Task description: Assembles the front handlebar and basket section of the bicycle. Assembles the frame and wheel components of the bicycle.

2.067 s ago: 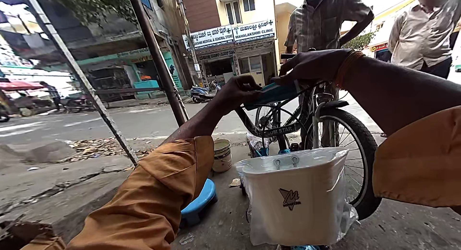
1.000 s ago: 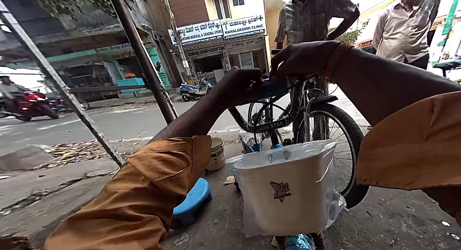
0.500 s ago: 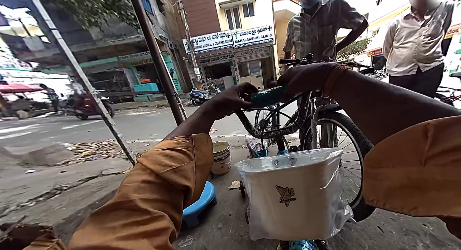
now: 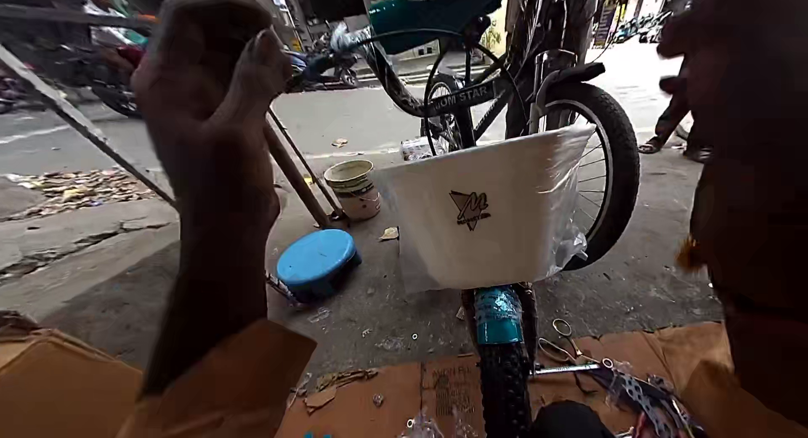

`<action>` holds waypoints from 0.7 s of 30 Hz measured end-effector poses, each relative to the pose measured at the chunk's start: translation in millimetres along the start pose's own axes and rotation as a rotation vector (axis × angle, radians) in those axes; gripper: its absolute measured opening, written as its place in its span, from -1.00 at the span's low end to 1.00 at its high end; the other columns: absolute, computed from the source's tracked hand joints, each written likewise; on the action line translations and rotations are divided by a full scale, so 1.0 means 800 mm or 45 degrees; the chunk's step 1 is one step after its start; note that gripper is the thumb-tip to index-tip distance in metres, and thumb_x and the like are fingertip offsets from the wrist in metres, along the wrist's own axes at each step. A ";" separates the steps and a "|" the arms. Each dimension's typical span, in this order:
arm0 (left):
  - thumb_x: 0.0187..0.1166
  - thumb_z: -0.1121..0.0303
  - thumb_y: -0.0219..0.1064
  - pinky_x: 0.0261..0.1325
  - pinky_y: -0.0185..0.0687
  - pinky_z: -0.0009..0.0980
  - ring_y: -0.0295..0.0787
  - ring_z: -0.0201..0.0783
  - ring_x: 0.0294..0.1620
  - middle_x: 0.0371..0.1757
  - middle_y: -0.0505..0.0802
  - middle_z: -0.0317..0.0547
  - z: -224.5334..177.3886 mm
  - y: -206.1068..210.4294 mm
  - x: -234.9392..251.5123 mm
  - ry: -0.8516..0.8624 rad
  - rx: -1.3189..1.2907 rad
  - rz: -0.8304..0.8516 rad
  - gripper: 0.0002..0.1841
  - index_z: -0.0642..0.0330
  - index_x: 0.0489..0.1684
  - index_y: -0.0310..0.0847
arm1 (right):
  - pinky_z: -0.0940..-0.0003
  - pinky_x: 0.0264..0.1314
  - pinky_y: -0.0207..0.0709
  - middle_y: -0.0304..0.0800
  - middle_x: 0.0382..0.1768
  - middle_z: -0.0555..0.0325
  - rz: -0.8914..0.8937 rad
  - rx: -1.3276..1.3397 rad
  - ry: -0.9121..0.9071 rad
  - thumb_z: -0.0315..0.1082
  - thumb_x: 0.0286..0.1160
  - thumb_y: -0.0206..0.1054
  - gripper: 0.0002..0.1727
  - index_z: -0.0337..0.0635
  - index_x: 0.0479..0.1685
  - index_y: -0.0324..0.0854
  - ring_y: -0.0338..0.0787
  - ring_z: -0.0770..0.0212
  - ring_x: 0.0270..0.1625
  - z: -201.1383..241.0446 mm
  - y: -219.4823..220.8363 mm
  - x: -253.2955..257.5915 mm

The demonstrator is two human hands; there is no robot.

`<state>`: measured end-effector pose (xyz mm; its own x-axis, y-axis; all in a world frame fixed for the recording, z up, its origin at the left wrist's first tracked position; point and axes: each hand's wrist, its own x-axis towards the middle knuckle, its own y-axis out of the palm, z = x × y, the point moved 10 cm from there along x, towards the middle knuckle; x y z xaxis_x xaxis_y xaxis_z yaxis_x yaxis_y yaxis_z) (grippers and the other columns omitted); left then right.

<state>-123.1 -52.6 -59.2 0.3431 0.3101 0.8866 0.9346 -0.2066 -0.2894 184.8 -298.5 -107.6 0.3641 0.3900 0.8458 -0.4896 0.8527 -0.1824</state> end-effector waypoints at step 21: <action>0.90 0.13 0.00 0.27 0.65 -0.12 0.77 -0.16 0.08 0.05 0.83 0.07 0.132 0.244 -0.466 -1.621 -0.464 0.140 -0.55 0.32 0.27 0.67 | 0.24 -0.23 0.65 0.66 -0.40 0.18 0.504 0.391 1.233 -0.05 0.93 -0.34 -0.39 -0.25 -0.03 0.61 0.70 0.32 -0.34 -0.207 0.229 -0.380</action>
<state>-59.1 -110.5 -484.5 0.4490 0.8814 -0.1470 0.8868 -0.4597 -0.0474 116.0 -203.4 -481.1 0.5406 0.8409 -0.0237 -0.8376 0.5354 -0.1082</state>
